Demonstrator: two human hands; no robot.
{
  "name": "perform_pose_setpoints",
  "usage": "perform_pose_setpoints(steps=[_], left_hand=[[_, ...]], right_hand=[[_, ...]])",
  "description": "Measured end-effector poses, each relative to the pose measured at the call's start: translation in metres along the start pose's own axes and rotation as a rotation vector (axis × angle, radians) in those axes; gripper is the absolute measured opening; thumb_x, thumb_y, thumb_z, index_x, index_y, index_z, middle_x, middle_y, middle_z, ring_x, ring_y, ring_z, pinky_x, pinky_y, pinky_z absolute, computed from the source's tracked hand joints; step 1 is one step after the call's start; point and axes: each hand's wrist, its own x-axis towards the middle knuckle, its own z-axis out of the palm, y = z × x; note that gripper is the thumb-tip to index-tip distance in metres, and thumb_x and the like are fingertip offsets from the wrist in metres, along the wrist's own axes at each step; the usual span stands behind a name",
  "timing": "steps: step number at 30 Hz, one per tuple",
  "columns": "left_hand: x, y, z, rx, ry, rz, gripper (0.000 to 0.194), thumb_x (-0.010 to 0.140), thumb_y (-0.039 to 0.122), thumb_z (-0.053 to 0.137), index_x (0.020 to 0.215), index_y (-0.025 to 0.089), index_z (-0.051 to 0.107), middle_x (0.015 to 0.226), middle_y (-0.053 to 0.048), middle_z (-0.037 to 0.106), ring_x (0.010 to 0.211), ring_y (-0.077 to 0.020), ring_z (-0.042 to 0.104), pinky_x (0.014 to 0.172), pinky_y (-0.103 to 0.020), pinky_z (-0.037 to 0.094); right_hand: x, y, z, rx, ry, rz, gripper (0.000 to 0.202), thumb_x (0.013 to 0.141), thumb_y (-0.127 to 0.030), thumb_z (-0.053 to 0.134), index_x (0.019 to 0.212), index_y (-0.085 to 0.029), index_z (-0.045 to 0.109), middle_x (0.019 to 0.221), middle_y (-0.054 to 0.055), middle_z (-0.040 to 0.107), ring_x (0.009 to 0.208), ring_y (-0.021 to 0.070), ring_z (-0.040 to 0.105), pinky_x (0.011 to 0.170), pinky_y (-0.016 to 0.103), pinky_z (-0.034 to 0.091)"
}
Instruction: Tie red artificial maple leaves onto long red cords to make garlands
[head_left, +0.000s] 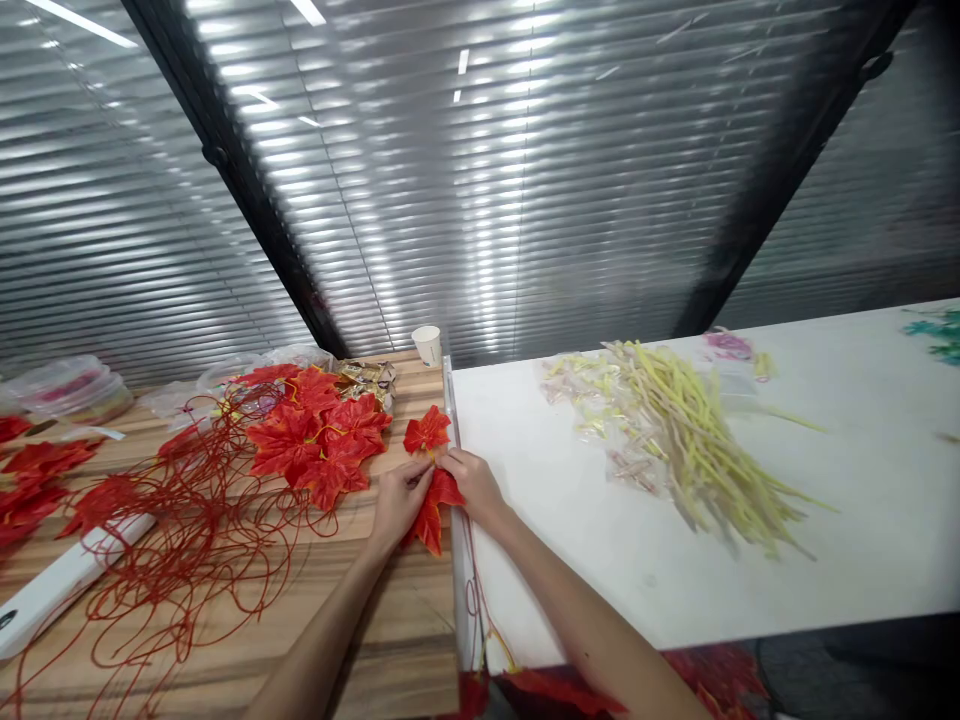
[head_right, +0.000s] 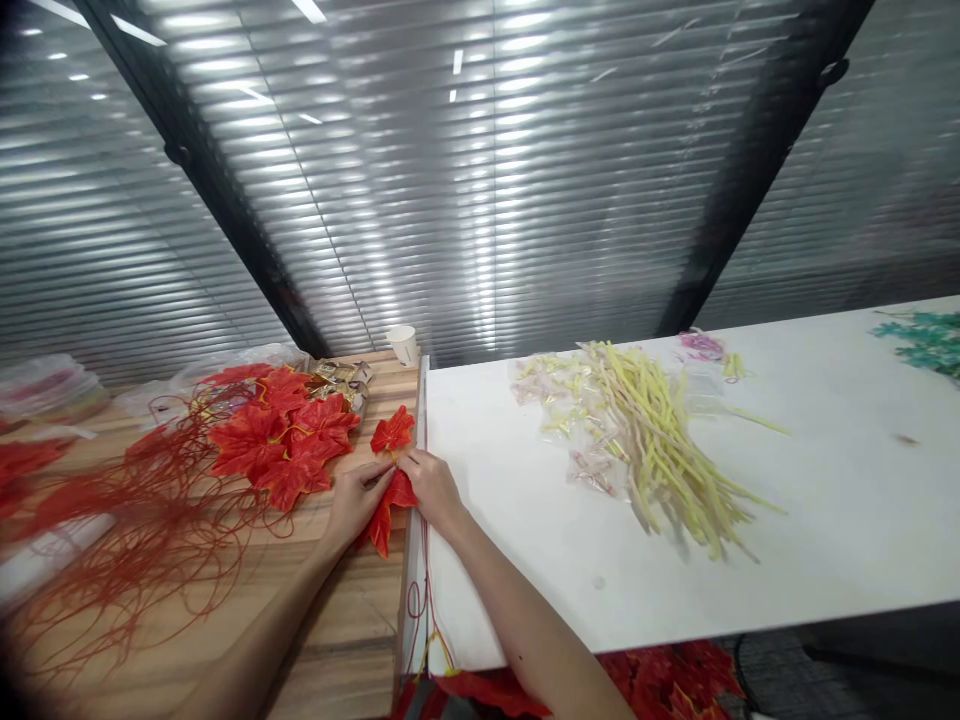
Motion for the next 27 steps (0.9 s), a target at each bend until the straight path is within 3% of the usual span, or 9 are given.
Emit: perform_pose_setpoints(steps=[7, 14, 22, 27], left_hand=[[0.001, -0.005, 0.0, -0.037, 0.011, -0.052, 0.027, 0.073, 0.029, 0.056, 0.094, 0.016, 0.067, 0.095, -0.007, 0.068, 0.085, -0.0214, 0.063, 0.081, -0.038, 0.049], [0.001, 0.003, -0.001, -0.024, -0.009, -0.06, 0.026, 0.074, 0.027, 0.054, 0.094, 0.016, 0.067, 0.096, -0.007, 0.068, 0.086, -0.0205, 0.063, 0.08, -0.035, 0.049], [0.0, 0.003, 0.002, 0.118, -0.049, 0.057, 0.024, 0.078, 0.021, 0.046, 0.09, 0.017, 0.066, 0.085, -0.007, 0.068, 0.071, -0.0171, 0.061, 0.066, -0.029, 0.048], [-0.002, 0.01, 0.0, 0.153, -0.034, 0.149, 0.026, 0.083, 0.024, 0.039, 0.081, 0.016, 0.064, 0.08, -0.008, 0.065, 0.072, -0.0176, 0.058, 0.069, -0.03, 0.045]], right_hand=[[-0.002, 0.001, 0.0, 0.005, 0.011, 0.006, 0.012, 0.079, -0.007, 0.048, 0.078, -0.017, 0.055, 0.074, 0.002, 0.054, 0.067, 0.0148, 0.05, 0.059, 0.023, 0.038], [-0.001, -0.001, -0.002, -0.001, 0.004, 0.008, 0.011, 0.08, -0.008, 0.048, 0.078, -0.016, 0.056, 0.073, 0.002, 0.054, 0.065, 0.0139, 0.049, 0.058, 0.022, 0.037], [-0.002, -0.002, -0.001, 0.029, -0.01, 0.0, 0.01, 0.078, -0.007, 0.05, 0.077, -0.016, 0.055, 0.074, 0.002, 0.053, 0.066, 0.0142, 0.049, 0.058, 0.023, 0.038], [-0.004, -0.001, 0.002, 0.111, 0.013, 0.0, 0.011, 0.079, -0.009, 0.046, 0.08, -0.016, 0.055, 0.077, 0.003, 0.054, 0.07, 0.015, 0.051, 0.062, 0.024, 0.041]])
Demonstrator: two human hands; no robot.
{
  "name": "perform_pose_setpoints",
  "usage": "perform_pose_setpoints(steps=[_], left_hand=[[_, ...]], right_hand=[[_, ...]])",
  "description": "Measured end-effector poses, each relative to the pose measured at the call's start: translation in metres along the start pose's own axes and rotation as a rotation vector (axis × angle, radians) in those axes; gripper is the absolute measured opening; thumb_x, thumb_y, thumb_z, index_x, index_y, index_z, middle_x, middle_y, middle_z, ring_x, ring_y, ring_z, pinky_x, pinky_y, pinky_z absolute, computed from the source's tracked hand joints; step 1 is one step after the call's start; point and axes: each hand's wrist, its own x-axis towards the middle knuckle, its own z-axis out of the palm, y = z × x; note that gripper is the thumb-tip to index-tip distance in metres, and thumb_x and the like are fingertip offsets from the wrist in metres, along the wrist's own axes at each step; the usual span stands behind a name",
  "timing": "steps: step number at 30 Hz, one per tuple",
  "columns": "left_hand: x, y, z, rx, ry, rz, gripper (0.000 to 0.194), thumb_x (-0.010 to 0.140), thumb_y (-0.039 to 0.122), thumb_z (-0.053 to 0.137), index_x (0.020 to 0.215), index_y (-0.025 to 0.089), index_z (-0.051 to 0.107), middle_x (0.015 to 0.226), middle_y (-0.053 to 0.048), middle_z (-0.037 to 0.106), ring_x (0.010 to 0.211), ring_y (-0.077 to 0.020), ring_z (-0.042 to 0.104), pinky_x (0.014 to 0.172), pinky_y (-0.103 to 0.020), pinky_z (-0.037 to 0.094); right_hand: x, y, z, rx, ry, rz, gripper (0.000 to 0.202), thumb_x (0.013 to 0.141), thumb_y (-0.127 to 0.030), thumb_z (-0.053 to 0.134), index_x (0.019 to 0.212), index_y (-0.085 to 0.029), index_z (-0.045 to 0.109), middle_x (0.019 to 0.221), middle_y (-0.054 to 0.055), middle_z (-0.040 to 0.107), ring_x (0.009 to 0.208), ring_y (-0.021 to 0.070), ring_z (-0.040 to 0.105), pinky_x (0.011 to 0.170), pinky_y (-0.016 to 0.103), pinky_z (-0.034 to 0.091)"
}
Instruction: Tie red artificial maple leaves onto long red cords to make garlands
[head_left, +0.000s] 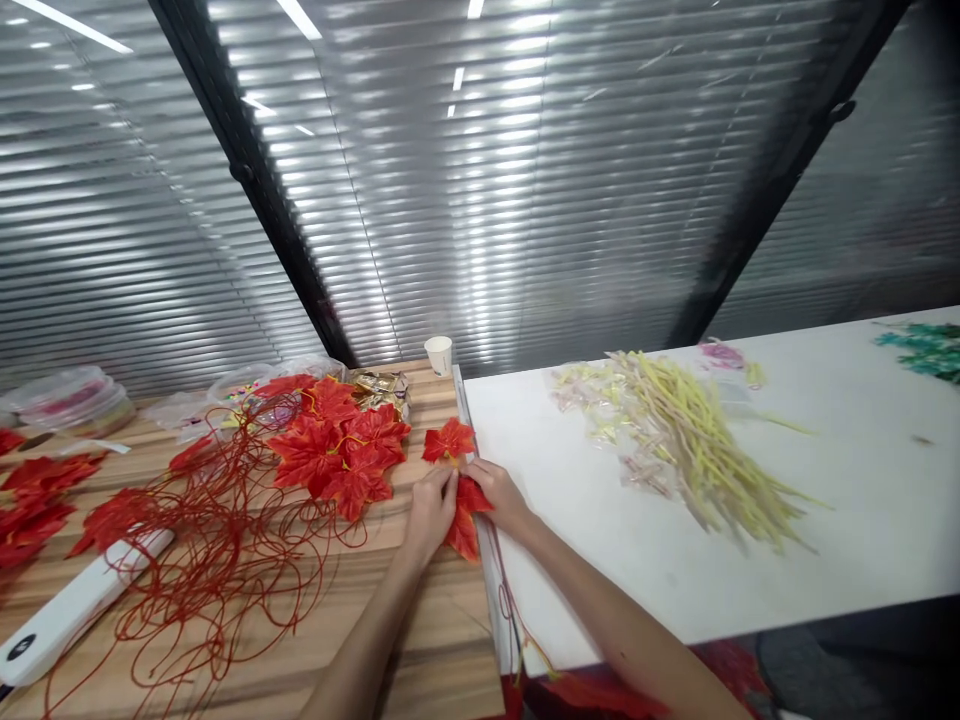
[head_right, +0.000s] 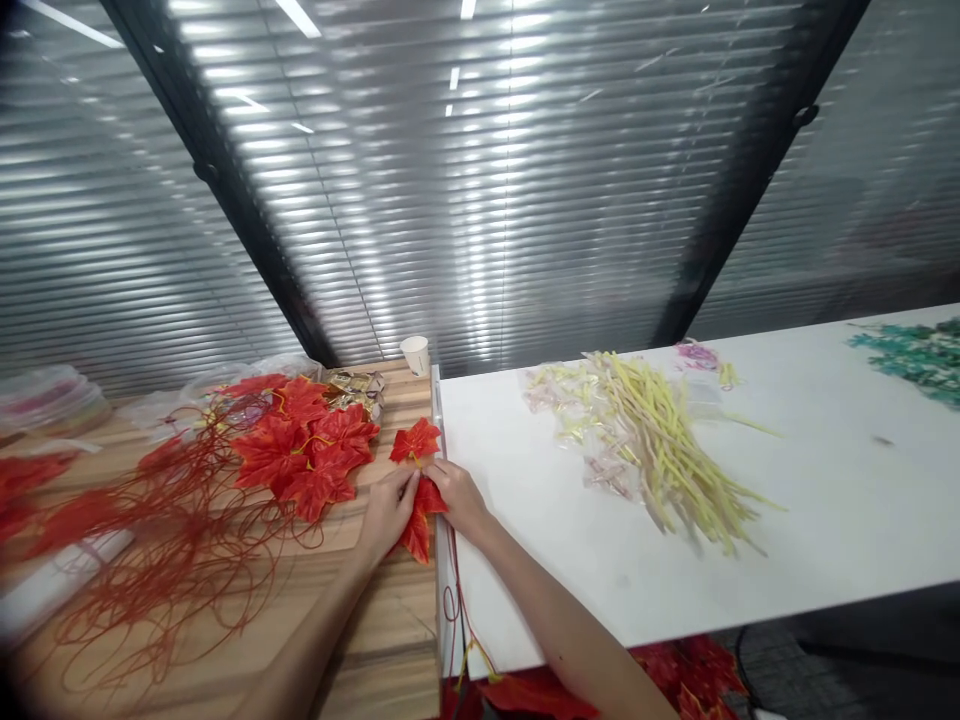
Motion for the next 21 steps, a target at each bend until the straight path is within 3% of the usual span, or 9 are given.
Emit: perform_pose_setpoints(steps=[5, 11, 16, 21], left_hand=[[0.0, -0.004, 0.0, -0.125, 0.039, -0.081, 0.024, 0.081, 0.028, 0.044, 0.079, 0.016, 0.064, 0.077, -0.006, 0.066, 0.071, -0.0174, 0.059, 0.068, -0.029, 0.045], [0.004, -0.015, 0.004, -0.479, 0.026, -0.264, 0.021, 0.07, 0.031, 0.058, 0.075, 0.013, 0.066, 0.075, -0.008, 0.069, 0.071, -0.0189, 0.064, 0.068, -0.029, 0.049], [0.005, -0.017, 0.003, -0.456, 0.004, -0.278, 0.017, 0.069, 0.027, 0.058, 0.071, 0.013, 0.067, 0.074, -0.008, 0.069, 0.068, -0.019, 0.064, 0.066, -0.029, 0.049], [0.005, -0.024, 0.003, -0.521, -0.059, -0.308, 0.015, 0.066, 0.026, 0.06, 0.069, 0.012, 0.066, 0.072, -0.008, 0.068, 0.067, -0.0187, 0.063, 0.064, -0.028, 0.048]], right_hand=[[-0.003, 0.003, 0.002, 0.055, 0.006, -0.042, 0.009, 0.08, -0.014, 0.049, 0.085, -0.017, 0.056, 0.077, 0.004, 0.056, 0.069, 0.0159, 0.052, 0.061, 0.025, 0.042], [-0.005, 0.006, 0.002, 0.124, 0.04, -0.01, 0.018, 0.081, -0.019, 0.049, 0.098, -0.018, 0.055, 0.086, 0.005, 0.06, 0.077, 0.0176, 0.057, 0.07, 0.028, 0.044], [-0.007, 0.005, -0.001, 0.21, -0.009, 0.085, 0.02, 0.082, -0.017, 0.043, 0.099, -0.018, 0.054, 0.093, 0.005, 0.061, 0.083, 0.0169, 0.058, 0.073, 0.027, 0.045], [-0.007, 0.008, -0.004, 0.132, -0.067, 0.017, 0.021, 0.082, -0.014, 0.043, 0.098, -0.017, 0.055, 0.089, 0.005, 0.06, 0.08, 0.0161, 0.057, 0.071, 0.026, 0.044]])
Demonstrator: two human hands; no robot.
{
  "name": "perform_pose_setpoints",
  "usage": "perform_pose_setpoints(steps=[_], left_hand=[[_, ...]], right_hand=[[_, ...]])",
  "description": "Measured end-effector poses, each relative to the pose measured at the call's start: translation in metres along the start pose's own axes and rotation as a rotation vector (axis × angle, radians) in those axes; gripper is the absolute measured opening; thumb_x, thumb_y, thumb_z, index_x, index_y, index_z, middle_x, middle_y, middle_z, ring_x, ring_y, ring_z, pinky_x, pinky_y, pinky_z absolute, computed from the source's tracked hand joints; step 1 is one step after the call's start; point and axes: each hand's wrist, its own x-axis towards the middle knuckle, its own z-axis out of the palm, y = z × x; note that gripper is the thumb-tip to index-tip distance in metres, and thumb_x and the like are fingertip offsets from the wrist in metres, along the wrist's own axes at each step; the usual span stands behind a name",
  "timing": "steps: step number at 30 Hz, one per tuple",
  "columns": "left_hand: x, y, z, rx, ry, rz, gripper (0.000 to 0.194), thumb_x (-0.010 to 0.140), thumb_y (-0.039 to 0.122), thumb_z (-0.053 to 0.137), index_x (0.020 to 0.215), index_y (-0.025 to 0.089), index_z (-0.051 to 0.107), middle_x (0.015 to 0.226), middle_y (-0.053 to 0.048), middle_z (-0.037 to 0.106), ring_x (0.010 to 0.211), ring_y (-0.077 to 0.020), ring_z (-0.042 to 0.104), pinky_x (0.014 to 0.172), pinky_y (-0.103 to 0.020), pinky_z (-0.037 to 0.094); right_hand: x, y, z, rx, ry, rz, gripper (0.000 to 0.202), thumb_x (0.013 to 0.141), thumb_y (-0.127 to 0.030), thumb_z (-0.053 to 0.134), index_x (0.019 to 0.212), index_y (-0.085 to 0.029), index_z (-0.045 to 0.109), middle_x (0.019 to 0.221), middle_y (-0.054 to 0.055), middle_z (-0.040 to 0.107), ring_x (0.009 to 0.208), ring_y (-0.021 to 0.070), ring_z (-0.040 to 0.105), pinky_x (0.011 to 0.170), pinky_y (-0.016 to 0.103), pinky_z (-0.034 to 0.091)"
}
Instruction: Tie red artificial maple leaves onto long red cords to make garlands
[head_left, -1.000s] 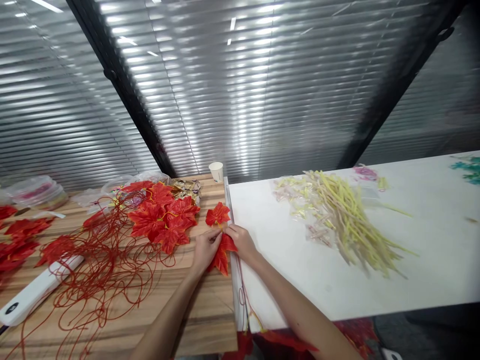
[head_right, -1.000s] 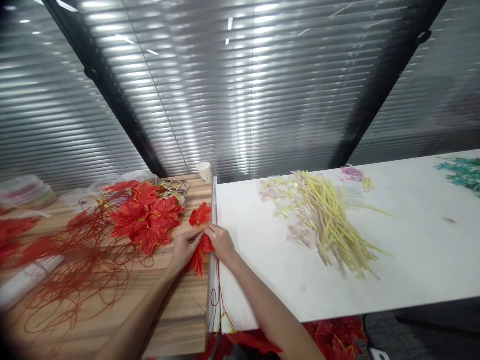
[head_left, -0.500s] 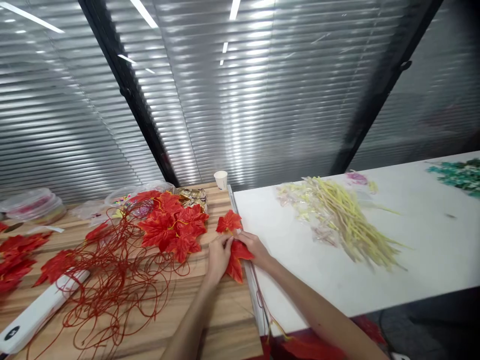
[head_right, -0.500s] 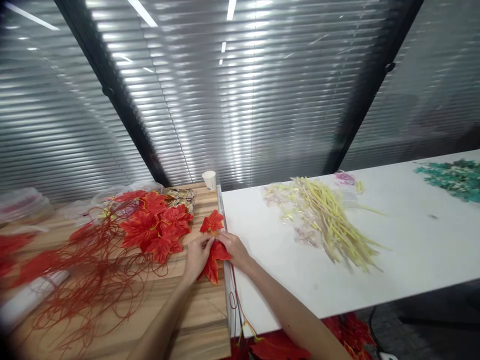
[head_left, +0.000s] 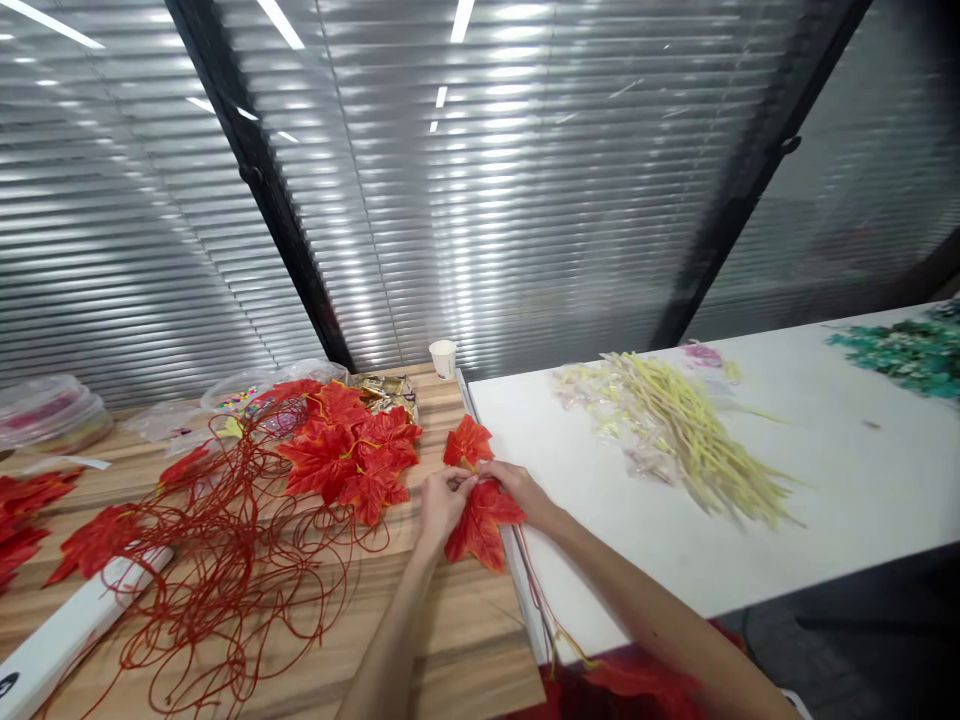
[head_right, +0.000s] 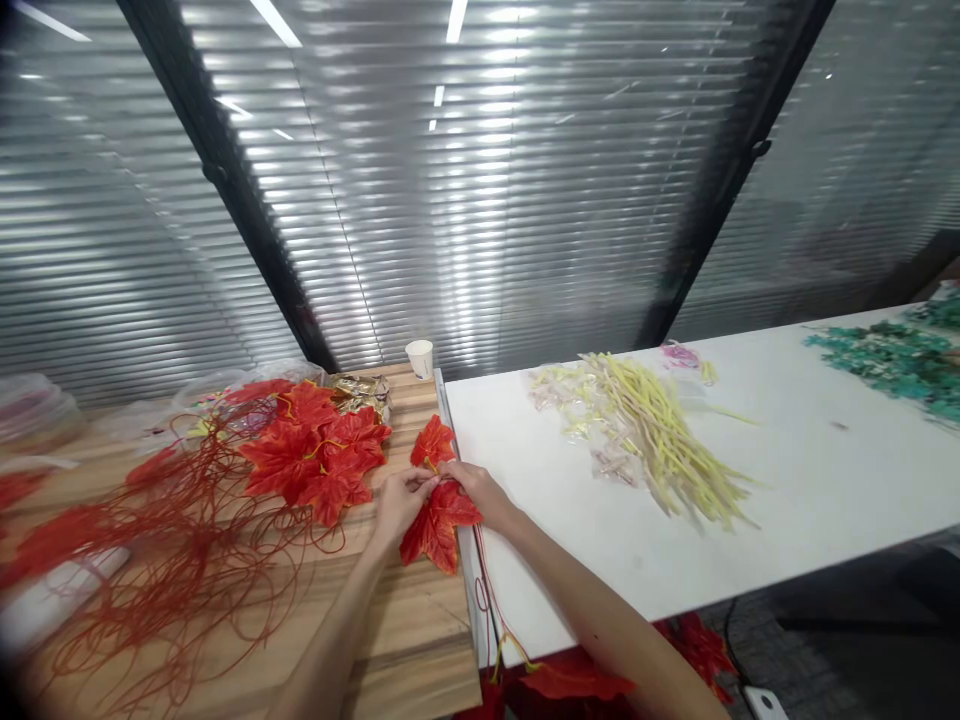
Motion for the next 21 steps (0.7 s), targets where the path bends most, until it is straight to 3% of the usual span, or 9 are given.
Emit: perform_pose_setpoints(steps=[6, 11, 16, 21], left_hand=[[0.0, 0.008, -0.013, 0.037, -0.178, -0.037, 0.019, 0.062, 0.031, 0.064, 0.064, 0.012, 0.063, 0.061, -0.004, 0.063, 0.054, -0.0129, 0.055, 0.052, -0.023, 0.042], [-0.004, 0.024, -0.022, 0.218, -0.3, 0.065, 0.017, 0.069, 0.029, 0.058, 0.066, 0.013, 0.064, 0.065, -0.004, 0.064, 0.06, -0.0136, 0.056, 0.057, -0.023, 0.042], [-0.006, 0.032, -0.024, 0.388, -0.292, 0.208, 0.02, 0.076, 0.026, 0.051, 0.071, 0.016, 0.066, 0.072, -0.004, 0.067, 0.067, -0.0147, 0.057, 0.065, -0.024, 0.042], [-0.007, 0.033, -0.02, 0.337, -0.199, 0.228, 0.016, 0.075, 0.026, 0.054, 0.07, 0.014, 0.065, 0.07, -0.004, 0.066, 0.063, -0.014, 0.057, 0.061, -0.024, 0.043]], right_hand=[[-0.002, 0.009, 0.005, -0.111, -0.052, -0.045, 0.021, 0.082, -0.01, 0.04, 0.094, -0.019, 0.056, 0.079, 0.002, 0.059, 0.068, 0.0132, 0.054, 0.06, 0.022, 0.042], [-0.002, 0.003, 0.006, -0.12, -0.019, -0.068, 0.014, 0.086, -0.025, 0.044, 0.086, -0.019, 0.057, 0.074, 0.002, 0.061, 0.063, 0.0138, 0.055, 0.061, 0.023, 0.042], [0.002, -0.006, 0.005, -0.056, 0.027, -0.035, 0.016, 0.084, -0.029, 0.049, 0.092, -0.02, 0.059, 0.08, 0.003, 0.064, 0.064, 0.0143, 0.058, 0.063, 0.024, 0.044], [0.003, -0.008, 0.006, -0.028, 0.009, -0.004, 0.026, 0.08, -0.02, 0.052, 0.106, -0.021, 0.054, 0.094, 0.004, 0.065, 0.073, 0.0156, 0.06, 0.069, 0.026, 0.045]])
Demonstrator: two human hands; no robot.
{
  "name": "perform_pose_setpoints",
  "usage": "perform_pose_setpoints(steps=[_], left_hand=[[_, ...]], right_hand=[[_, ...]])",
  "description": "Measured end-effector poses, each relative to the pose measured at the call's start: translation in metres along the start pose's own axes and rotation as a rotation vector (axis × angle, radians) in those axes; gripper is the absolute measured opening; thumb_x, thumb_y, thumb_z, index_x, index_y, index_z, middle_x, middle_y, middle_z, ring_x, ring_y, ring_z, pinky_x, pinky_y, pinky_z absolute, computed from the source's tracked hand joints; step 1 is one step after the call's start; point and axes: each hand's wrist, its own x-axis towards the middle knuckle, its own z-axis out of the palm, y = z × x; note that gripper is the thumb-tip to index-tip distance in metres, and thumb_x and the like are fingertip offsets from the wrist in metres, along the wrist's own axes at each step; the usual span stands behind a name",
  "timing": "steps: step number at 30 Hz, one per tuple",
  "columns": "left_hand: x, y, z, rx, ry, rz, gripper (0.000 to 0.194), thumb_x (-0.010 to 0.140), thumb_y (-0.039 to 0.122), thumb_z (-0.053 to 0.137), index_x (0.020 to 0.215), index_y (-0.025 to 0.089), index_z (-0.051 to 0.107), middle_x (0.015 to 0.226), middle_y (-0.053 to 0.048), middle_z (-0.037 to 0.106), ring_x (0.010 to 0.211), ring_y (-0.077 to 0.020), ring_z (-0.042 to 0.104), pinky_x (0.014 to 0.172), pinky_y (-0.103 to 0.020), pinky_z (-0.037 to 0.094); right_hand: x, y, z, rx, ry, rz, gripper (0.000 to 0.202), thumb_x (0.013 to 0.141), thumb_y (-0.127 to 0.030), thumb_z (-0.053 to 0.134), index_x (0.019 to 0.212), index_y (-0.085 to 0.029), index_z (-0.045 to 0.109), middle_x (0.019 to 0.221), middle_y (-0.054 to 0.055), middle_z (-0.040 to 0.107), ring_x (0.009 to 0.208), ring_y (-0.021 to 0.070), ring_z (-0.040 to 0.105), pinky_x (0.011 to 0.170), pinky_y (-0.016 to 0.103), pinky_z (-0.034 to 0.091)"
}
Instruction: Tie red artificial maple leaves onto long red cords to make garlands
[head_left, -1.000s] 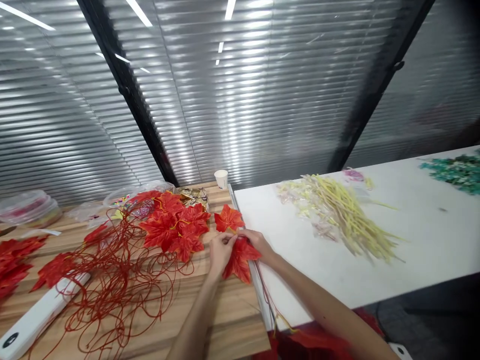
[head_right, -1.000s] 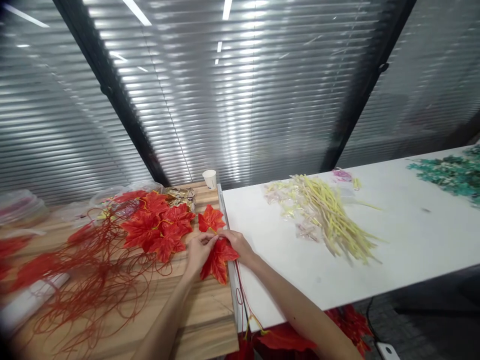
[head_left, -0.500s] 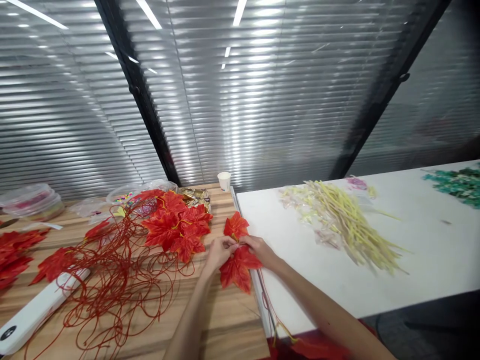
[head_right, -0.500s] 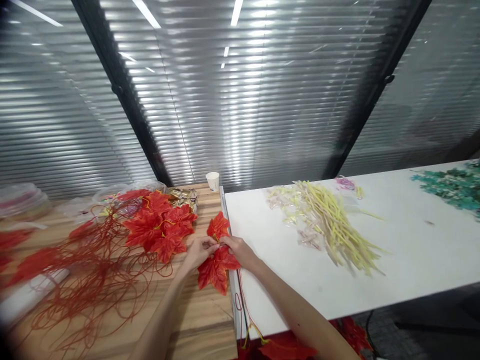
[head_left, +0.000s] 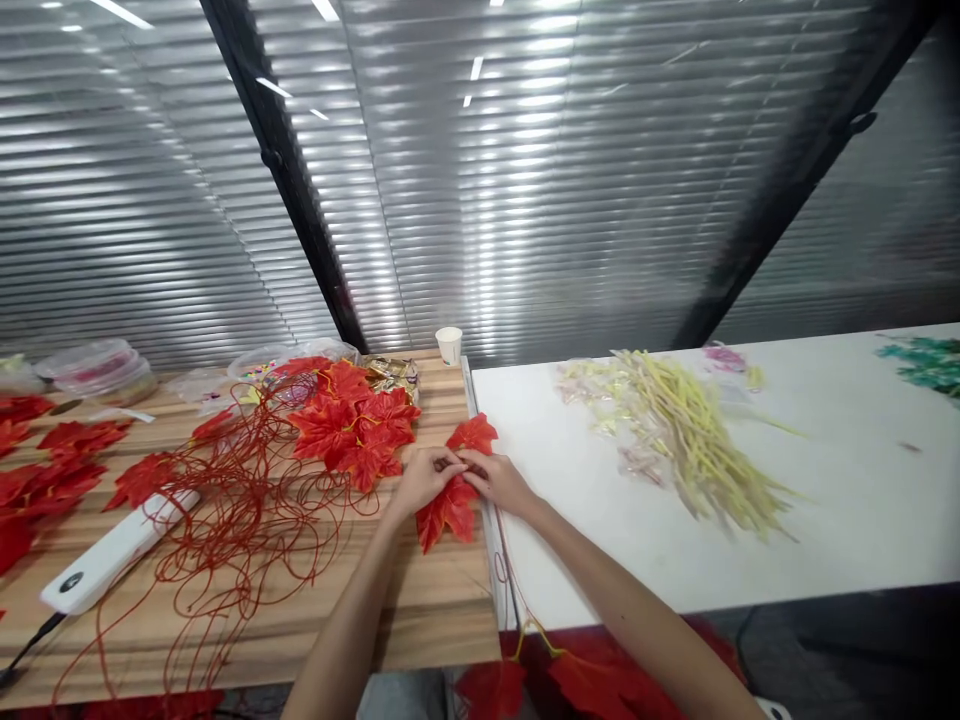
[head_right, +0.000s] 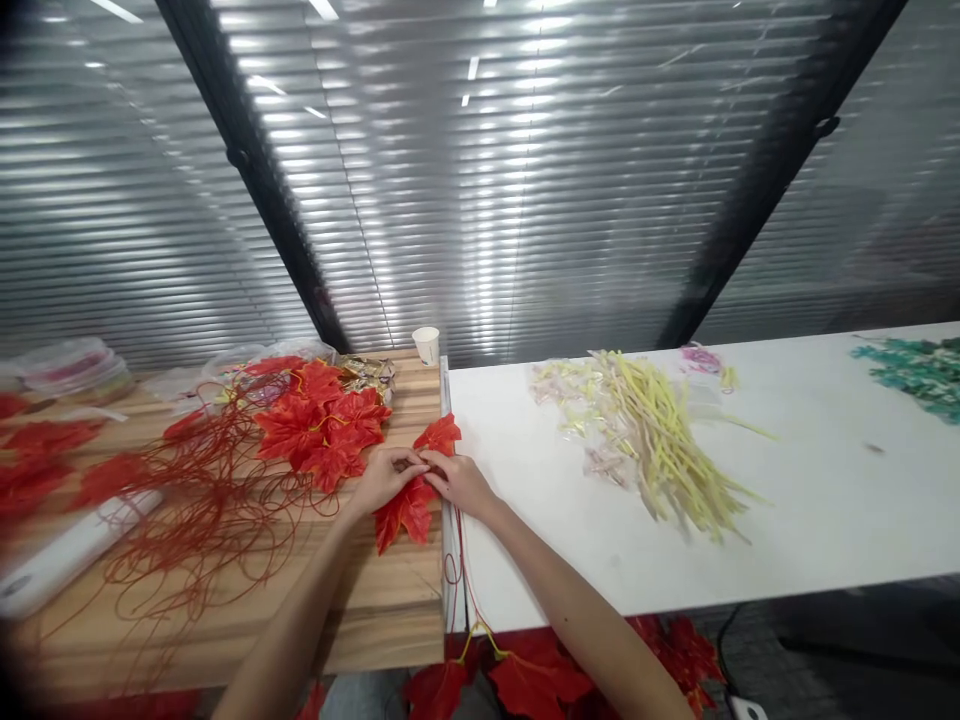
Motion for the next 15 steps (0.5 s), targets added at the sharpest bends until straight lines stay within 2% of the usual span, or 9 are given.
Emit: perform_pose_setpoints(steps=[5, 8, 13, 15], left_hand=[[0.001, 0.001, 0.003, 0.028, 0.137, 0.024, 0.016, 0.075, 0.026, 0.054, 0.067, 0.014, 0.063, 0.067, -0.003, 0.065, 0.062, -0.0136, 0.057, 0.06, -0.023, 0.043], [0.001, 0.002, 0.003, 0.075, 0.212, 0.042, 0.015, 0.076, 0.024, 0.053, 0.069, 0.015, 0.063, 0.071, -0.004, 0.065, 0.067, -0.0142, 0.058, 0.065, -0.024, 0.043], [0.001, 0.005, 0.003, 0.062, 0.232, 0.048, 0.017, 0.076, 0.026, 0.051, 0.069, 0.017, 0.063, 0.074, -0.004, 0.066, 0.071, -0.0153, 0.058, 0.071, -0.026, 0.043], [0.002, 0.005, 0.003, 0.039, 0.232, 0.037, 0.016, 0.076, 0.027, 0.052, 0.07, 0.017, 0.063, 0.074, -0.004, 0.066, 0.072, -0.0155, 0.058, 0.072, -0.026, 0.043]], right_hand=[[0.002, 0.0, -0.001, 0.082, 0.052, 0.027, 0.014, 0.079, -0.02, 0.052, 0.091, -0.019, 0.06, 0.079, 0.003, 0.066, 0.064, 0.0139, 0.059, 0.061, 0.025, 0.046], [0.003, -0.003, -0.003, 0.173, 0.062, 0.043, 0.015, 0.078, -0.023, 0.053, 0.09, -0.018, 0.059, 0.073, 0.002, 0.064, 0.06, 0.0131, 0.058, 0.056, 0.023, 0.045], [0.006, -0.009, -0.008, 0.251, 0.063, 0.085, 0.018, 0.081, -0.03, 0.049, 0.088, -0.019, 0.062, 0.073, 0.002, 0.063, 0.056, 0.0124, 0.056, 0.056, 0.024, 0.045], [0.007, -0.01, -0.011, 0.372, 0.038, 0.147, 0.025, 0.085, -0.034, 0.043, 0.085, -0.018, 0.062, 0.066, 0.002, 0.062, 0.053, 0.0121, 0.055, 0.054, 0.024, 0.045]])
